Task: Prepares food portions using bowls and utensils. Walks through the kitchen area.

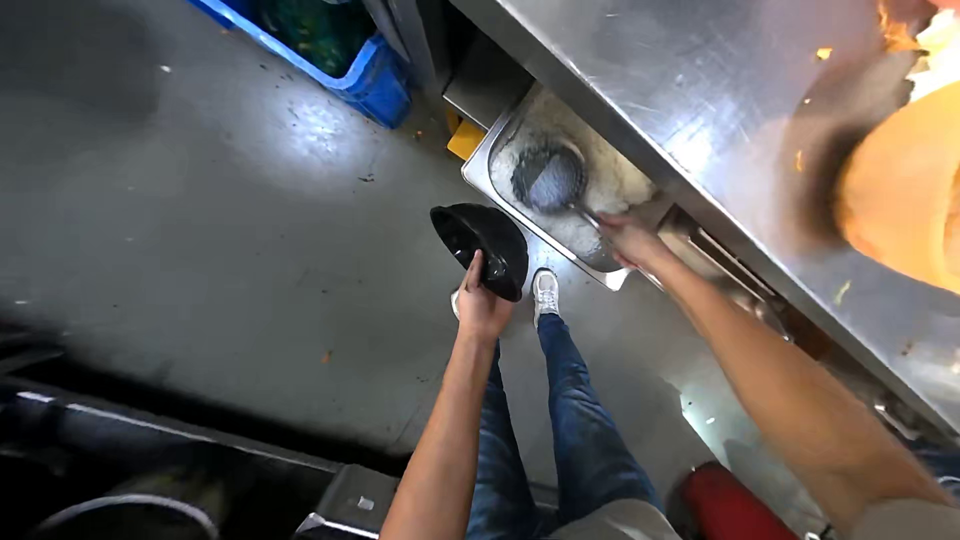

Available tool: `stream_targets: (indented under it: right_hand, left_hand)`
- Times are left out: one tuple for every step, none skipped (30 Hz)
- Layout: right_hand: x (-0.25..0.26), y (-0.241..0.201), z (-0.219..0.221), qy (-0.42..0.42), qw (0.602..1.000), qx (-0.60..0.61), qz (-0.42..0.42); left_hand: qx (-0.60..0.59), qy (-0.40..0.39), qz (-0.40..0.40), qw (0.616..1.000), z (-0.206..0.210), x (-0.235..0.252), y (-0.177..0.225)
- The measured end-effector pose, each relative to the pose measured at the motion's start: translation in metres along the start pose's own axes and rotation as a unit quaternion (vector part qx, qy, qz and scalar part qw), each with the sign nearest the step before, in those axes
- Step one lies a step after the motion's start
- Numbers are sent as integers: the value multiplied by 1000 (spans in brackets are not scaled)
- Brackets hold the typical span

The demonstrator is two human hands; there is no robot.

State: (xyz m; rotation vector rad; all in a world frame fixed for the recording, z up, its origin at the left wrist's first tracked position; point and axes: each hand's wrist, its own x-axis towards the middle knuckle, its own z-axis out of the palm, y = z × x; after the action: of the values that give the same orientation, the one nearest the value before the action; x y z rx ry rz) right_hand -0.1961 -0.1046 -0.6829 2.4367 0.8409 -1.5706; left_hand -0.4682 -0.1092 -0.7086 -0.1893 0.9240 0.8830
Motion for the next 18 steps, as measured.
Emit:
stream_targets:
  right_hand:
    - [-16, 8, -12, -5, 999, -47, 17]
    - [-36, 16, -25, 2, 996, -87, 37]
    - [-54, 24, -35, 23, 991, -124, 52]
    - [-65, 29, -40, 58, 983, -161, 59]
    - [-70, 31, -37, 99, 974, -195, 66]
    - [-70, 27, -26, 131, 967, -206, 74]
    - [-62, 17, -13, 150, 966, -196, 69]
    - [-48, 4, -1, 156, 971, -172, 52]
    - [-36, -7, 10, 141, 980, -139, 29]
    - [-32, -13, 18, 121, 984, -128, 12]
    - [-36, -20, 18, 117, 983, -141, 1]
    - [-45, -28, 8, 139, 974, -181, -1]
    - [-60, -30, -3, 179, 955, -235, 7]
    - [-76, -24, -9, 214, 933, -289, 24]
    - [-90, -15, -13, 235, 915, -324, 47]
    - [-99, -8, -13, 227, 906, -349, 76]
    - [-105, -4, -10, 201, 908, -356, 96]
    - [-105, -3, -5, 170, 919, -342, 102]
  left_hand:
    - [-9, 0, 4, 1000, 5, 2, 1]
    - [-17, -2, 3, 1000, 9, 3, 3]
    - [-18, -4, 1, 1000, 13, 4, 6]
    - [-17, -7, 2, 1000, 16, 9, 9]
    - [-15, -6, 0, 1000, 18, 12, 11]
    - [-16, -3, -1, 1000, 20, 11, 13]
    - [-19, -4, 0, 1000, 22, 14, 16]
    - [-20, -12, 0, 1000, 24, 18, 20]
    - [-18, -18, -1, 1000, 23, 18, 23]
    - [-7, -21, -5, 1000, 18, 13, 26]
    - [8, -25, -6, 1000, 14, 10, 31]
    - [29, -25, 4, 999, 10, 11, 38]
    - [50, -19, 17, 998, 5, 9, 44]
    - [73, -6, 30, 997, -2, 4, 51]
    - [96, 12, 38, 995, -10, -2, 57]
    - [111, 25, 42, 993, -18, -6, 64]
    - [114, 36, 42, 992, -25, -9, 69]
    - [115, 45, 42, 992, -30, -10, 72]
